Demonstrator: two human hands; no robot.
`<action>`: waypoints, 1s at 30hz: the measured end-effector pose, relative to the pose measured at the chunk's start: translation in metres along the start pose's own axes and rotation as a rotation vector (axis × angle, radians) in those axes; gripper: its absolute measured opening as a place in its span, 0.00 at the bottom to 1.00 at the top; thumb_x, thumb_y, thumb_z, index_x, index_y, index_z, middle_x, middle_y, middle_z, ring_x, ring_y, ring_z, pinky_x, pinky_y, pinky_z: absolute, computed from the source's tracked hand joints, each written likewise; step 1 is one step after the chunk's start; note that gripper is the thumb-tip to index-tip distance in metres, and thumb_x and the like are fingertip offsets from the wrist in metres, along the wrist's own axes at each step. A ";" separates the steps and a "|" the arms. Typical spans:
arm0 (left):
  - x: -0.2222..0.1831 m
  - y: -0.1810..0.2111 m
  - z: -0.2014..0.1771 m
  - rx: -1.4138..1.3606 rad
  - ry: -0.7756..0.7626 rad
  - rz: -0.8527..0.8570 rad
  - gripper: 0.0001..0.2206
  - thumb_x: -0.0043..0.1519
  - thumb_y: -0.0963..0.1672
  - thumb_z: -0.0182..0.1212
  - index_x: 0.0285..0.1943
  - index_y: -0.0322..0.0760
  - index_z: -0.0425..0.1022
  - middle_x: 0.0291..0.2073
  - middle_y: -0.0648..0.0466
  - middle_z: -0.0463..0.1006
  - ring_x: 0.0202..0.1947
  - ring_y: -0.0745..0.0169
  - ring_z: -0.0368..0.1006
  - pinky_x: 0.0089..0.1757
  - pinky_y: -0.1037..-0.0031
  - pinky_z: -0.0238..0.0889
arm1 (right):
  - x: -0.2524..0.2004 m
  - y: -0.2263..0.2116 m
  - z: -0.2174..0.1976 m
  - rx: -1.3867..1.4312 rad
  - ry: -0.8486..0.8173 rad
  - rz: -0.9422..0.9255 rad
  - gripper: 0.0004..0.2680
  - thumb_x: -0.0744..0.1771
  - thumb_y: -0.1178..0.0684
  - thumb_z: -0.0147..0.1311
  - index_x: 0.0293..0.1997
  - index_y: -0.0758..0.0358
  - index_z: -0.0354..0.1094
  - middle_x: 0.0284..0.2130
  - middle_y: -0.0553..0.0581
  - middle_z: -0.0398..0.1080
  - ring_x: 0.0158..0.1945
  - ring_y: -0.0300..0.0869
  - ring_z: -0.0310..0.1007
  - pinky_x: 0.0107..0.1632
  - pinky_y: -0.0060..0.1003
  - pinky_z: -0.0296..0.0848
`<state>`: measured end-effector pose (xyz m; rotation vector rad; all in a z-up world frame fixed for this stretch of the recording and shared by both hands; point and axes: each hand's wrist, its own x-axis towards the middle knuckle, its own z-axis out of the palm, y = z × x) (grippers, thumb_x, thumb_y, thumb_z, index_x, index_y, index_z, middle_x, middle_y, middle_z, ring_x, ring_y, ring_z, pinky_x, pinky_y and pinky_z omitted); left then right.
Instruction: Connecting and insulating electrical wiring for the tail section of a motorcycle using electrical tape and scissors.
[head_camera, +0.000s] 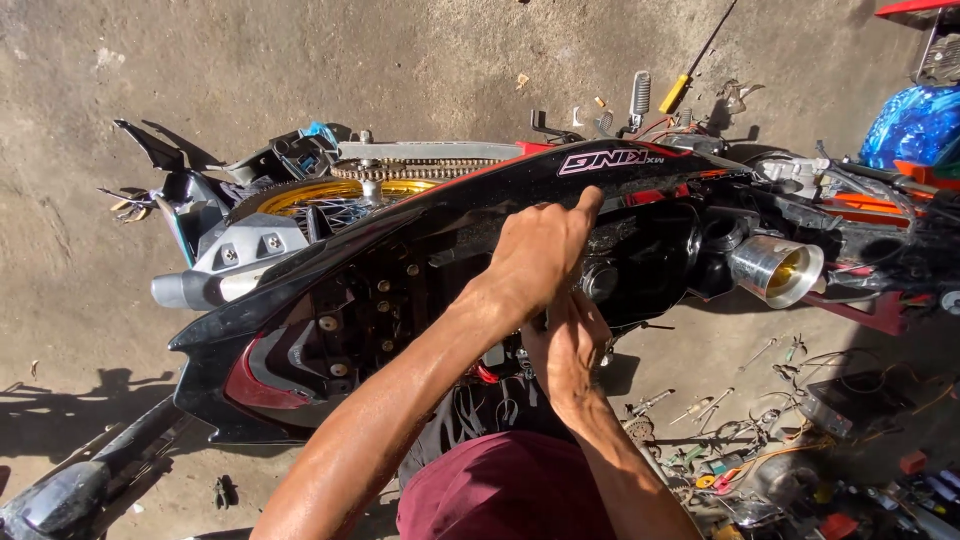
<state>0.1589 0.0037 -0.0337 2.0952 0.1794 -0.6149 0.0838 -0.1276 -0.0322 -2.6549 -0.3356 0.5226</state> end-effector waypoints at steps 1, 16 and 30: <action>0.009 0.000 0.005 0.001 -0.001 0.005 0.19 0.63 0.38 0.50 0.65 0.29 0.68 0.30 0.29 0.81 0.34 0.27 0.81 0.41 0.40 0.74 | -0.003 0.009 0.005 -0.002 0.004 0.002 0.06 0.64 0.54 0.62 0.42 0.61 0.75 0.36 0.59 0.76 0.44 0.50 0.78 0.47 0.44 0.76; -0.081 -0.022 0.014 -0.643 0.743 0.053 0.11 0.67 0.49 0.58 0.53 0.45 0.73 0.40 0.52 0.79 0.46 0.50 0.78 0.45 0.59 0.75 | 0.042 -0.019 -0.045 -0.440 -0.382 -0.196 0.10 0.62 0.50 0.58 0.43 0.60 0.79 0.31 0.59 0.76 0.43 0.58 0.78 0.45 0.53 0.76; -0.117 -0.023 0.130 -0.777 0.855 -0.255 0.13 0.61 0.41 0.69 0.50 0.37 0.71 0.31 0.45 0.80 0.34 0.44 0.80 0.35 0.60 0.73 | 0.069 -0.054 -0.055 -0.119 -0.553 0.149 0.09 0.64 0.55 0.57 0.45 0.64 0.81 0.36 0.71 0.79 0.45 0.58 0.79 0.47 0.51 0.75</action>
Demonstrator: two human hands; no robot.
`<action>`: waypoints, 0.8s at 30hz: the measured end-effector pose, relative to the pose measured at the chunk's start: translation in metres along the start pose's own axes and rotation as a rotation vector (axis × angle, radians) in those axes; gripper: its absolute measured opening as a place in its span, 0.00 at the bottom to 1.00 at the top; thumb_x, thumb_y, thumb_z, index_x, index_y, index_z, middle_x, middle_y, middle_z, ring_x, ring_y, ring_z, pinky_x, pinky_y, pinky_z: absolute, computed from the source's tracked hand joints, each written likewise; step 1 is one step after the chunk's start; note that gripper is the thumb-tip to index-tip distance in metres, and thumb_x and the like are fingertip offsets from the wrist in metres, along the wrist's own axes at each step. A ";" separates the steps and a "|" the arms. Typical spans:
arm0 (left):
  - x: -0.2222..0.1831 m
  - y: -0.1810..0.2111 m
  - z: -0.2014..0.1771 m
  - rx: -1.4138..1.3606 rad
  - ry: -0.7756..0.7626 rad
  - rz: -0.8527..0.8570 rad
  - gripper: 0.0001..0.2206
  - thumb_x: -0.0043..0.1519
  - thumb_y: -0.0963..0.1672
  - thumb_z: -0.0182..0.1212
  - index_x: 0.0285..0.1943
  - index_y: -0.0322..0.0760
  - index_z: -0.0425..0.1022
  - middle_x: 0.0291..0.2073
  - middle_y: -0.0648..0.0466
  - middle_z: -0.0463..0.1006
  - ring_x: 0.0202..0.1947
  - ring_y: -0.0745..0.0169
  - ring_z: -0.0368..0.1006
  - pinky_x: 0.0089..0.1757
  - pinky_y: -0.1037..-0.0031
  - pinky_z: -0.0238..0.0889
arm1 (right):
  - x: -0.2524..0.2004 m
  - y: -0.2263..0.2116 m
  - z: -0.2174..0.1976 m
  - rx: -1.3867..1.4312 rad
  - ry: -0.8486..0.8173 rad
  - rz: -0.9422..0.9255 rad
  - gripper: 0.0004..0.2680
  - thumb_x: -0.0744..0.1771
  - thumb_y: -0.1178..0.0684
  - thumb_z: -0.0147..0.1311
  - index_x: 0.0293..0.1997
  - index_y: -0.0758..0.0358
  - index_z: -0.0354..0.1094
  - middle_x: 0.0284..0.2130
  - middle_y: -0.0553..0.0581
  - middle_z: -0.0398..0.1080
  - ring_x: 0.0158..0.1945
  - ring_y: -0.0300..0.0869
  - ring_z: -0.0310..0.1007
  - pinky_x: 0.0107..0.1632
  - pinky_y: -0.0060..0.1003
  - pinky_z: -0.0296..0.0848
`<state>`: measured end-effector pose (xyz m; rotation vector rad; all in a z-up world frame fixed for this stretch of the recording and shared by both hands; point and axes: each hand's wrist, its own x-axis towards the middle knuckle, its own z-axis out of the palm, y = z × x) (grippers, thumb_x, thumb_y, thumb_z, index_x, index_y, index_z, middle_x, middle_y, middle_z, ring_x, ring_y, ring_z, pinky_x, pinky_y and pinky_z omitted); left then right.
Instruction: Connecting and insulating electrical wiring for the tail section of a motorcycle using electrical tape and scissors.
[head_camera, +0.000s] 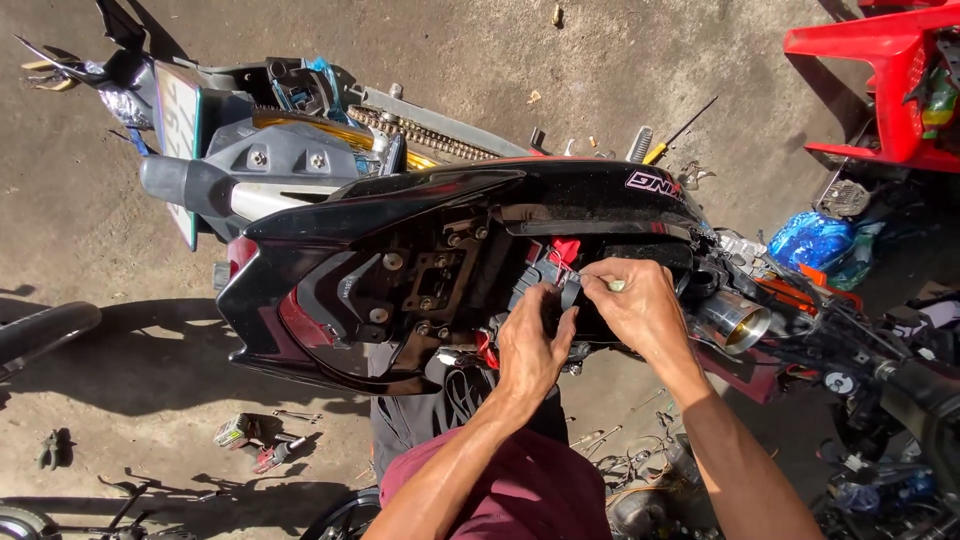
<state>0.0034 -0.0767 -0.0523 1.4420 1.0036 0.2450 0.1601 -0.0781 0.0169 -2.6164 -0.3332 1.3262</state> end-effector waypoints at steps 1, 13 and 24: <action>-0.002 0.006 -0.006 0.003 -0.004 0.002 0.13 0.61 0.41 0.69 0.50 0.37 0.71 0.31 0.45 0.80 0.34 0.44 0.80 0.35 0.60 0.73 | 0.000 0.004 0.001 0.005 0.002 0.002 0.09 0.64 0.55 0.57 0.45 0.64 0.81 0.36 0.71 0.79 0.45 0.58 0.79 0.47 0.51 0.75; 0.052 0.084 -0.056 -0.109 -0.198 -0.292 0.14 0.55 0.40 0.72 0.47 0.37 0.72 0.34 0.43 0.83 0.33 0.53 0.74 0.34 0.68 0.68 | -0.023 0.049 0.046 0.158 0.288 -0.287 0.05 0.66 0.58 0.56 0.36 0.60 0.80 0.29 0.62 0.76 0.39 0.56 0.78 0.43 0.48 0.76; 0.126 0.117 0.039 1.019 -0.755 0.086 0.12 0.67 0.49 0.55 0.58 0.51 0.68 0.44 0.40 0.82 0.46 0.33 0.80 0.47 0.46 0.73 | -0.026 0.071 0.075 -0.158 0.479 -0.551 0.03 0.66 0.57 0.55 0.34 0.65 0.70 0.26 0.61 0.69 0.41 0.50 0.73 0.46 0.44 0.73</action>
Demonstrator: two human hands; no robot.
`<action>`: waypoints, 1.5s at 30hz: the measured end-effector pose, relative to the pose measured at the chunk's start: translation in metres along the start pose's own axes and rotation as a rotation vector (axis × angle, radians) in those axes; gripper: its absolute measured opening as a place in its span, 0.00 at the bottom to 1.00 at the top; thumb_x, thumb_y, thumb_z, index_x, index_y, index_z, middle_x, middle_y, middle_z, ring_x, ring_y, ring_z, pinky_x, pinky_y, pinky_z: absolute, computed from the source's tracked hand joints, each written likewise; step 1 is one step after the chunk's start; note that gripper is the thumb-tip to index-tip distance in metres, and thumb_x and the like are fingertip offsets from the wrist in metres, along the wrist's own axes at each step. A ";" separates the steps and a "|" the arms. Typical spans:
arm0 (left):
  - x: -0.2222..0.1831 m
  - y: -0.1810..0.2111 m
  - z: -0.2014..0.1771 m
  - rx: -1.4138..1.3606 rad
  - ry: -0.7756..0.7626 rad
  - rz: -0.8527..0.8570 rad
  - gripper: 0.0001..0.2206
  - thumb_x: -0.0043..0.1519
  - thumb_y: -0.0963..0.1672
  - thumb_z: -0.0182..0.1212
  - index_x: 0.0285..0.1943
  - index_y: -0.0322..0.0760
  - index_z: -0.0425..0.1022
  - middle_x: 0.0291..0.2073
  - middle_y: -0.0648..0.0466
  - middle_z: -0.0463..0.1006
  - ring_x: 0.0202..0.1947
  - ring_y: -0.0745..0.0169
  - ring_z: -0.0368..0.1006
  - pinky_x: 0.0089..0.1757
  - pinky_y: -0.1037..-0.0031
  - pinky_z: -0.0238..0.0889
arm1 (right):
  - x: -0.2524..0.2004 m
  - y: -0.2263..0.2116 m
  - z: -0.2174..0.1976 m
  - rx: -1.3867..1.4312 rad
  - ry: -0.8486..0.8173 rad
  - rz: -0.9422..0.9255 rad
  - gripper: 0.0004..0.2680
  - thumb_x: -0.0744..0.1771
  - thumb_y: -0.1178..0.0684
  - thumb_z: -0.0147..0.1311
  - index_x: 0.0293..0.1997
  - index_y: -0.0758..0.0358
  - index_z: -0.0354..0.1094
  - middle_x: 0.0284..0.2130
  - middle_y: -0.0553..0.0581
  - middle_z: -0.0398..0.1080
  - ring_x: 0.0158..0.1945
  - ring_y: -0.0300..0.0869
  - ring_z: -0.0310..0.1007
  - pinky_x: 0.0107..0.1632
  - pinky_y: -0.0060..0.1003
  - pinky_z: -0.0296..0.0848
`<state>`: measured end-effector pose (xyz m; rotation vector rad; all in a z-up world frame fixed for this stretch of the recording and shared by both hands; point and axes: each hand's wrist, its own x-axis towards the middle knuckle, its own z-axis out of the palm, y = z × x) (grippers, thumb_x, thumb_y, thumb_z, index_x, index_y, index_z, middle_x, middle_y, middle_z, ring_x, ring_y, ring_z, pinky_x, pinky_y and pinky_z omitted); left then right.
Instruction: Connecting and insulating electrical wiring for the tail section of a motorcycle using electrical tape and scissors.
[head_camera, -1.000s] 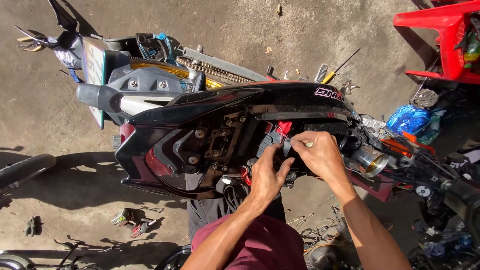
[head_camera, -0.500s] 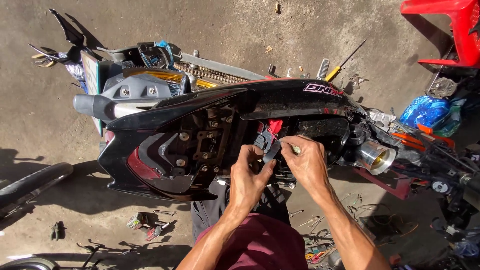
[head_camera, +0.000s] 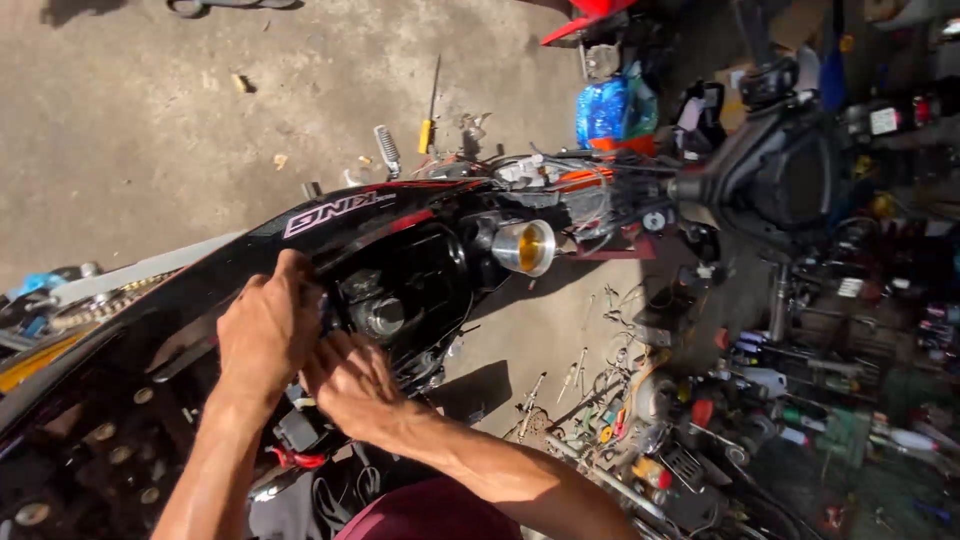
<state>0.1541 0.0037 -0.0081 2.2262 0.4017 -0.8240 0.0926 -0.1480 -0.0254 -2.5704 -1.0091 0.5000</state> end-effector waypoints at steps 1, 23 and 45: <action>0.010 0.008 0.009 -0.004 -0.010 0.067 0.12 0.67 0.49 0.55 0.58 0.51 0.68 0.44 0.40 0.82 0.46 0.33 0.80 0.47 0.46 0.73 | -0.004 0.008 0.000 -0.047 0.024 0.043 0.03 0.66 0.57 0.55 0.34 0.65 0.70 0.26 0.61 0.69 0.41 0.50 0.73 0.46 0.44 0.73; -0.048 -0.069 0.116 -0.336 0.694 0.247 0.12 0.62 0.40 0.62 0.53 0.44 0.80 0.44 0.53 0.82 0.42 0.52 0.79 0.43 0.64 0.76 | 0.052 0.014 -0.033 0.298 -0.439 0.445 0.09 0.68 0.50 0.53 0.49 0.58 0.77 0.42 0.62 0.79 0.51 0.54 0.79 0.52 0.50 0.75; -0.095 -0.067 0.104 -0.935 0.495 -0.024 0.17 0.59 0.52 0.70 0.49 0.39 0.81 0.51 0.46 0.76 0.53 0.38 0.73 0.53 0.52 0.67 | 0.077 -0.010 -0.064 0.303 -0.523 0.468 0.09 0.70 0.55 0.51 0.50 0.67 0.76 0.45 0.69 0.78 0.56 0.61 0.76 0.55 0.54 0.76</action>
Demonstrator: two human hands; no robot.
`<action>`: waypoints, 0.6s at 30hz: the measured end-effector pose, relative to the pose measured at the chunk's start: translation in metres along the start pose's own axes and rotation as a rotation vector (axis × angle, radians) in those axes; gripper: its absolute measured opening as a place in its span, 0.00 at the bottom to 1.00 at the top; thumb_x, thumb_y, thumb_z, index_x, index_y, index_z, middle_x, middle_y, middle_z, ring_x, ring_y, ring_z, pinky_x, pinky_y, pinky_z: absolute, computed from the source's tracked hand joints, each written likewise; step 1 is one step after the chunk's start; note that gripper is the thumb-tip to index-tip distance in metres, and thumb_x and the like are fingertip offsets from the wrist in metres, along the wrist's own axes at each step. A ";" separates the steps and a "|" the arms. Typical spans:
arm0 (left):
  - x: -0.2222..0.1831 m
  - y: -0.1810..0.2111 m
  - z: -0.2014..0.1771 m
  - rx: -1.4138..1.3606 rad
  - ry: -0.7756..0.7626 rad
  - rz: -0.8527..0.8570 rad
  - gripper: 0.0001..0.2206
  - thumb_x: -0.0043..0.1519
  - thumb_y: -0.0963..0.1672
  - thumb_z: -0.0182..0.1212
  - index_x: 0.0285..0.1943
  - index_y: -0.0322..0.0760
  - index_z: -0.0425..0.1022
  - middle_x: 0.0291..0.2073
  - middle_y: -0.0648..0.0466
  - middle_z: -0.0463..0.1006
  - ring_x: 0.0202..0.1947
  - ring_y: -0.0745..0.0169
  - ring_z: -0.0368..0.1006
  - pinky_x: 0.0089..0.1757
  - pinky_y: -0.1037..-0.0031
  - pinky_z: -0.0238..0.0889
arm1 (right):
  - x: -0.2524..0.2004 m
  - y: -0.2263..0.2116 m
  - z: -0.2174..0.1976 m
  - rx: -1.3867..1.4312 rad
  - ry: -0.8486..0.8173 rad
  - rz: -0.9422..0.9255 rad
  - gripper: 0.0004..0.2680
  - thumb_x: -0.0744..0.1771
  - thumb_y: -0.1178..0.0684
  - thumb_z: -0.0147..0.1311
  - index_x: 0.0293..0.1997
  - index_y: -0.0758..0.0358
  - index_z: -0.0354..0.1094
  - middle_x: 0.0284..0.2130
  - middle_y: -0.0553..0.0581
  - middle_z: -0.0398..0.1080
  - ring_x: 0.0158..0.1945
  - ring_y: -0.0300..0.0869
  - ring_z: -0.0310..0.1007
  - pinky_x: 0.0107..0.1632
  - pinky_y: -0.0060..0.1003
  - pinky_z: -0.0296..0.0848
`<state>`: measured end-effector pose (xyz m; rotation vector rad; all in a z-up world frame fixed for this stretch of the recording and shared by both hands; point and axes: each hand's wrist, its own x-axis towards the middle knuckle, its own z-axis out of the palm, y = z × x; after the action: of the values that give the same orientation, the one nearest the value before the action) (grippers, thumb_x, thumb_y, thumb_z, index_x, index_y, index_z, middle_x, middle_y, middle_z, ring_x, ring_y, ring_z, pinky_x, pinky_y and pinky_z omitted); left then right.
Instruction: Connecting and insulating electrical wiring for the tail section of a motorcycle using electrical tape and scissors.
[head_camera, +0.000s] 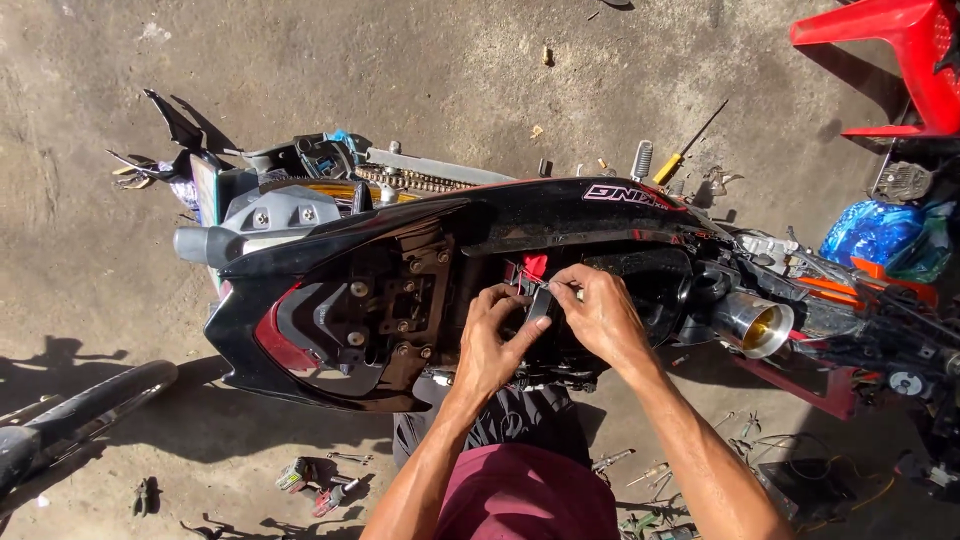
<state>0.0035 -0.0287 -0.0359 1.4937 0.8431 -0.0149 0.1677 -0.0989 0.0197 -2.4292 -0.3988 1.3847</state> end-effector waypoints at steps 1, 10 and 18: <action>-0.001 0.000 0.000 0.003 0.002 -0.003 0.17 0.59 0.52 0.70 0.49 0.39 0.81 0.51 0.46 0.76 0.53 0.38 0.73 0.53 0.52 0.67 | -0.001 0.002 0.002 0.002 -0.004 -0.001 0.09 0.70 0.55 0.51 0.50 0.67 0.76 0.45 0.69 0.78 0.56 0.61 0.76 0.55 0.54 0.76; 0.014 0.020 -0.001 -0.511 0.155 -0.370 0.14 0.62 0.47 0.69 0.32 0.29 0.79 0.48 0.43 0.77 0.46 0.54 0.74 0.46 0.65 0.70 | -0.009 0.029 0.030 0.063 0.124 -0.027 0.08 0.70 0.56 0.50 0.49 0.65 0.76 0.42 0.69 0.77 0.53 0.62 0.76 0.52 0.54 0.77; 0.040 0.045 0.000 -0.427 0.020 -0.208 0.14 0.60 0.42 0.71 0.47 0.21 0.80 0.55 0.35 0.74 0.50 0.42 0.77 0.43 0.65 0.78 | -0.011 0.072 0.076 -0.183 0.401 -0.286 0.03 0.66 0.64 0.53 0.40 0.68 0.70 0.31 0.64 0.71 0.43 0.57 0.74 0.47 0.49 0.76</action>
<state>0.0546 -0.0034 -0.0173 1.0051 0.9471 0.0248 0.1024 -0.1587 -0.0376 -2.5854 -0.7580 0.7501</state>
